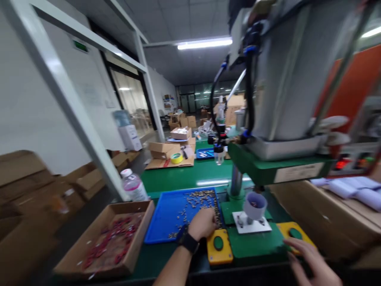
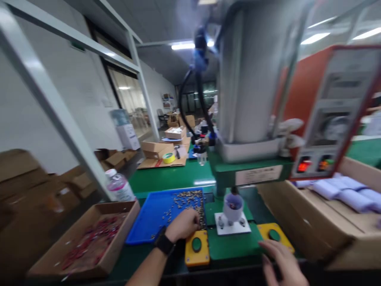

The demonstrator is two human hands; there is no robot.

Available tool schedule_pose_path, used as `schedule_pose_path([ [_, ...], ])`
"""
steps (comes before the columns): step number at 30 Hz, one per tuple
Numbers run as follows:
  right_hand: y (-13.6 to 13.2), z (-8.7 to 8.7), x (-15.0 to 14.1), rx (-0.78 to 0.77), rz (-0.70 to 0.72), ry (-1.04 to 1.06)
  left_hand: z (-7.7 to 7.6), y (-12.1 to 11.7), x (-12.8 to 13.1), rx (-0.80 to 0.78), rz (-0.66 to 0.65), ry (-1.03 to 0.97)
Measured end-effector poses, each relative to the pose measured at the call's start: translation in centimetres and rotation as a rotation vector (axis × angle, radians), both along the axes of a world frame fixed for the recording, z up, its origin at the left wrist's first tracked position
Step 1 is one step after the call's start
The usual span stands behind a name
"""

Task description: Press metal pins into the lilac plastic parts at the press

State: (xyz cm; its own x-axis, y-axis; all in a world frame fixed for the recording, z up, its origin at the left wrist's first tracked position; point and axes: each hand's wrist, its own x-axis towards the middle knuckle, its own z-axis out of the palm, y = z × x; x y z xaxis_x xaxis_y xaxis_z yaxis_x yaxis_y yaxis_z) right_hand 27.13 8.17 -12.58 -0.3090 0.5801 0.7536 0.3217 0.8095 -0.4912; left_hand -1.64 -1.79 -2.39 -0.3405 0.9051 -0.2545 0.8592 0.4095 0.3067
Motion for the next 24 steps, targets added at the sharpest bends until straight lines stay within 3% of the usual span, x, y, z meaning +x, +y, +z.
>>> schedule_pose_path([
  [2,-0.7,1.3,-1.6,-0.008,0.010,-0.031,-0.2,0.5,-0.3,0.055,-0.005,-0.016],
  [6,-1.2,3.5,-5.7,-0.225,0.037,0.085,-0.5,0.9,-0.5,0.175,0.048,0.002],
  [8,-0.9,4.8,-7.4,-0.335,0.112,0.184,-0.5,0.8,-0.3,0.228,0.058,0.011],
  [12,0.5,8.1,-10.0,-0.523,0.413,0.269,-0.4,0.8,0.4,0.287,0.041,0.011],
  [15,0.9,9.4,-10.8,-0.558,0.397,0.407,-0.3,0.9,0.9,0.295,0.035,0.001],
  [17,-0.2,8.7,-10.4,-0.501,0.264,0.522,-0.3,0.9,1.0,0.285,0.038,-0.009],
  [19,-2.4,6.7,-9.4,-0.427,0.213,0.547,-0.3,0.9,0.9,0.268,0.037,-0.021],
  [22,-7.1,2.0,-7.1,-0.359,0.400,0.389,-0.2,0.8,0.7,0.232,0.028,-0.023],
  [24,-10.0,-1.5,-5.6,-0.418,0.498,0.267,-0.1,0.7,0.7,0.195,0.023,-0.003],
])
